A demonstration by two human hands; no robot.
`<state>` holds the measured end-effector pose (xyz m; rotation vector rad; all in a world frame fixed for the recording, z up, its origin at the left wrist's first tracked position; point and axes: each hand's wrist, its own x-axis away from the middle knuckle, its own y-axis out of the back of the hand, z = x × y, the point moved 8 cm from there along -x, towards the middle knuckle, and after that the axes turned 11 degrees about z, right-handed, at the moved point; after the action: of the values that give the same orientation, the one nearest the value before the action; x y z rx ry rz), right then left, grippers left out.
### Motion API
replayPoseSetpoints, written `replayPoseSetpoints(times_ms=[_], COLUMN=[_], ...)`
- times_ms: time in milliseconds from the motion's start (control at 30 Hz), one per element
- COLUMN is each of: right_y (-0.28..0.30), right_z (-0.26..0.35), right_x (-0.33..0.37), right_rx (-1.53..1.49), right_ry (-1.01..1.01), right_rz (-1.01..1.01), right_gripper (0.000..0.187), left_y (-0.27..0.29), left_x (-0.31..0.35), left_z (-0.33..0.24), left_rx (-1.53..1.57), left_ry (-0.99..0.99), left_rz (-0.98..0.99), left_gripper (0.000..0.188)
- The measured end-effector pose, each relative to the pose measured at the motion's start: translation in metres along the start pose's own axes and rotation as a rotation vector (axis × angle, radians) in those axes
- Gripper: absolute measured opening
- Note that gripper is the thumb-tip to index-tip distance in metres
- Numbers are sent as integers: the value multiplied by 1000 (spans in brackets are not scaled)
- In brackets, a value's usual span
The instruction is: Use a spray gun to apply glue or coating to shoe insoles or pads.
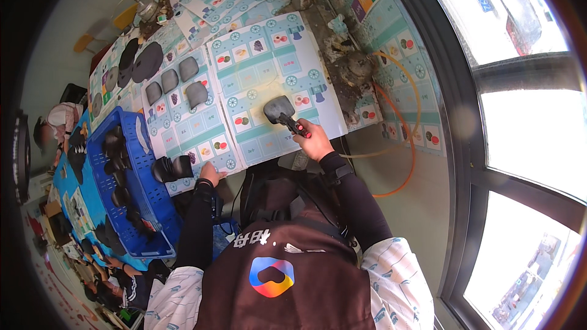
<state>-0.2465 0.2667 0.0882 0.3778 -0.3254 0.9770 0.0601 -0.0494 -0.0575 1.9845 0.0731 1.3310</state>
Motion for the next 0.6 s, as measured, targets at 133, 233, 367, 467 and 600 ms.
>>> replayPoseSetpoints(times_ms=[133, 233, 367, 467, 600], right_y=[0, 0, 3, 9, 7], right_z=[1, 0, -6, -4, -4], right_x=[3, 5, 11, 14, 13], right_rx=[42, 93, 46, 57, 21], right_ry=[-29, -35, -27, -41, -13], right_rz=[43, 43, 13, -33, 14], right_gripper=[26, 26, 26, 26, 25], left_y=[2, 2, 3, 1, -1], left_x=[3, 4, 3, 0, -3], left_z=[-3, -3, -4, -1, 2], left_rx=[23, 19, -20, 10, 10], left_ry=[4, -11, -10, -16, 0], left_rz=[11, -8, -30, -3, 14], left_gripper=[75, 73, 71, 73, 73])
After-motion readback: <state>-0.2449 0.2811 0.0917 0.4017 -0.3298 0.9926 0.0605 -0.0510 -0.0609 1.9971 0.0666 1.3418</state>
